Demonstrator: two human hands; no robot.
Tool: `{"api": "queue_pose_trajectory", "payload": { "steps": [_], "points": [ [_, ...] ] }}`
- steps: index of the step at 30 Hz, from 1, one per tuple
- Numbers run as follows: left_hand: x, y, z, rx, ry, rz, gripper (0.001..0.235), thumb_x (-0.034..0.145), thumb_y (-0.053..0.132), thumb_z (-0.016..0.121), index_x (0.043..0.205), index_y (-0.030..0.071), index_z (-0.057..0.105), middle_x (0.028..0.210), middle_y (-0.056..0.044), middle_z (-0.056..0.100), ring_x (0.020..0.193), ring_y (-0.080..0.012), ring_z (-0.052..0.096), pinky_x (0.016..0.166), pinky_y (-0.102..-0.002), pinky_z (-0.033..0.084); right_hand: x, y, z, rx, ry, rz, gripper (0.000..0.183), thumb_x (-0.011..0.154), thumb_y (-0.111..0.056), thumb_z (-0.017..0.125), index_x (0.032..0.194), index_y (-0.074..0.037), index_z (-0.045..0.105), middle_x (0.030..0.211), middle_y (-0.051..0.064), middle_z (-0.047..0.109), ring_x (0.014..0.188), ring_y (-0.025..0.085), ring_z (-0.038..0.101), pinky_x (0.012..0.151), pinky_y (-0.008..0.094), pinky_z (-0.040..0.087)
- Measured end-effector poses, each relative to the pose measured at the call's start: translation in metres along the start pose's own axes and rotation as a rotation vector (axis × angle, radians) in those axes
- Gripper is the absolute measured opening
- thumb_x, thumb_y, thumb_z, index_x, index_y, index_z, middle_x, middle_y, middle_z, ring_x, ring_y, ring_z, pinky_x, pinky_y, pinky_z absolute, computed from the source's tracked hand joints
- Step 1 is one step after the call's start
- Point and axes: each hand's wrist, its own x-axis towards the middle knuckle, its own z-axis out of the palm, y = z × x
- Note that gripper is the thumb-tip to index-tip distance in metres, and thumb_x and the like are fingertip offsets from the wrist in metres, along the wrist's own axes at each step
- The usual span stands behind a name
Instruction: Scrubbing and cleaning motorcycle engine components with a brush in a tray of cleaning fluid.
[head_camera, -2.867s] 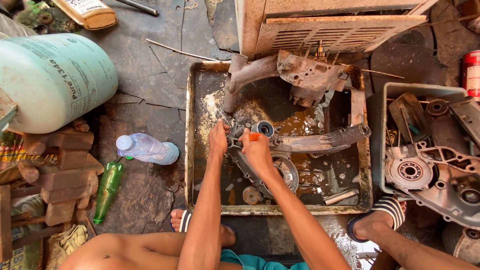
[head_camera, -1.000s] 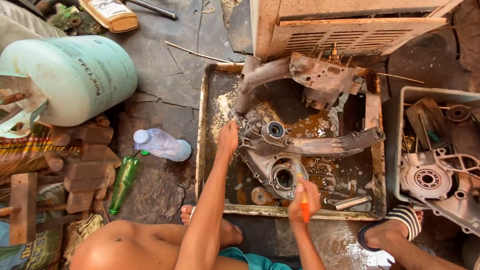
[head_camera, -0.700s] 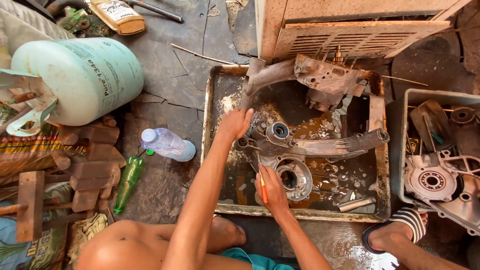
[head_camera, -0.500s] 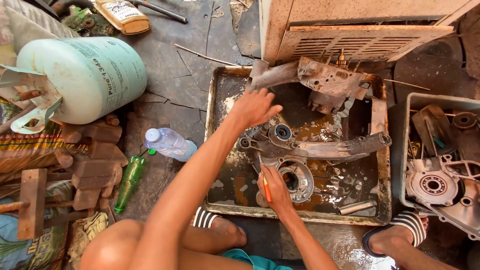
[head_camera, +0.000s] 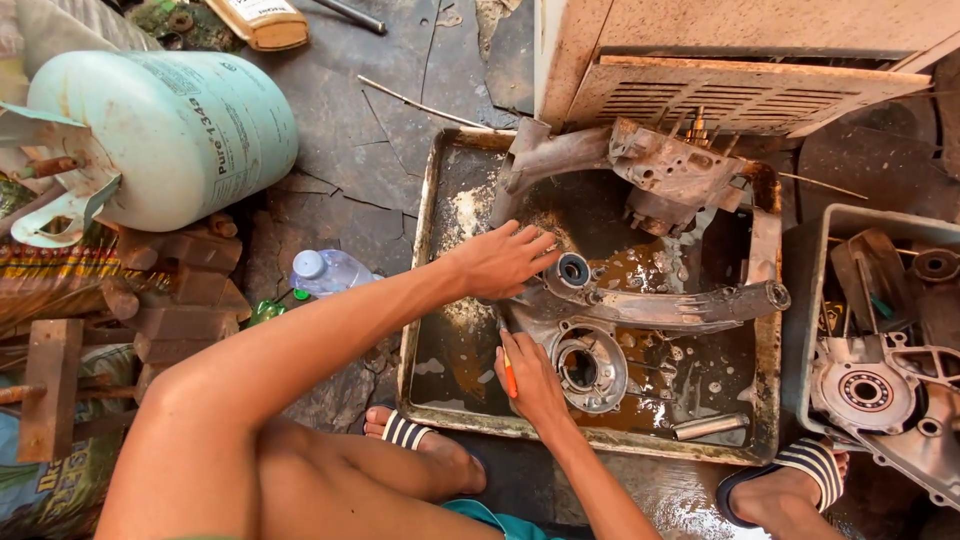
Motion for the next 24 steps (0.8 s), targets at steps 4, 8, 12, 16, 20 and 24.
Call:
{"api": "queue_pose_trajectory", "payload": {
  "steps": [4,8,12,16,20,24],
  "points": [
    [-0.024,0.009,0.035,0.012,0.019,0.003,0.071,0.094,0.045,0.070,0.149,0.010,0.044,0.137,-0.010,0.048,0.120,-0.0248,0.052,0.100,-0.038,0.043,0.002,-0.004,0.004,-0.045,0.032,-0.029,0.034,0.101,-0.017,0.057,0.129,0.000,0.067,0.103,0.015,0.065,0.091,0.032,0.068,0.076,0.036,0.052],
    [-0.037,0.021,0.068,-0.148,0.012,-0.098,0.053,0.099,0.048,0.063,0.134,0.009,0.053,0.121,-0.008,0.051,0.108,-0.0240,0.054,0.096,-0.039,0.042,0.001,-0.002,0.009,-0.038,-0.023,0.037,0.033,0.102,-0.020,0.055,0.125,-0.001,0.068,0.101,0.013,0.066,0.089,0.030,0.070,0.075,0.036,0.052],
    [-0.043,0.028,0.085,-0.306,-0.065,-0.197,0.035,0.102,0.048,0.058,0.117,0.017,0.066,0.110,-0.002,0.052,0.099,-0.0224,0.053,0.091,-0.040,0.042,0.012,-0.003,0.005,-0.035,-0.038,0.027,0.034,0.104,-0.023,0.053,0.123,0.000,0.069,0.100,0.013,0.067,0.088,0.030,0.070,0.076,0.036,0.052],
    [-0.042,0.031,0.109,-0.265,-0.009,-0.200,0.036,0.095,0.053,0.065,0.111,0.021,0.069,0.107,-0.001,0.052,0.099,-0.0228,0.051,0.092,-0.042,0.041,0.012,-0.007,0.019,-0.123,-0.015,-0.043,0.031,0.102,-0.020,0.055,0.124,-0.001,0.068,0.099,0.013,0.065,0.087,0.030,0.069,0.074,0.037,0.051],
    [-0.042,0.034,0.104,-0.249,0.006,-0.202,0.034,0.094,0.051,0.068,0.109,0.021,0.070,0.104,-0.001,0.050,0.099,-0.0229,0.050,0.091,-0.041,0.040,0.011,-0.009,0.032,-0.178,-0.028,-0.002,0.030,0.101,-0.018,0.056,0.122,-0.001,0.068,0.096,0.012,0.065,0.082,0.029,0.069,0.071,0.037,0.050],
    [-0.040,0.035,0.108,-0.251,0.018,-0.212,0.035,0.090,0.050,0.072,0.108,0.020,0.072,0.101,-0.003,0.054,0.099,-0.0246,0.053,0.093,-0.043,0.041,0.019,-0.020,0.023,-0.183,0.004,0.061,0.031,0.102,-0.016,0.053,0.124,0.000,0.067,0.094,0.012,0.062,0.079,0.030,0.067,0.069,0.038,0.049]
  ]
}}
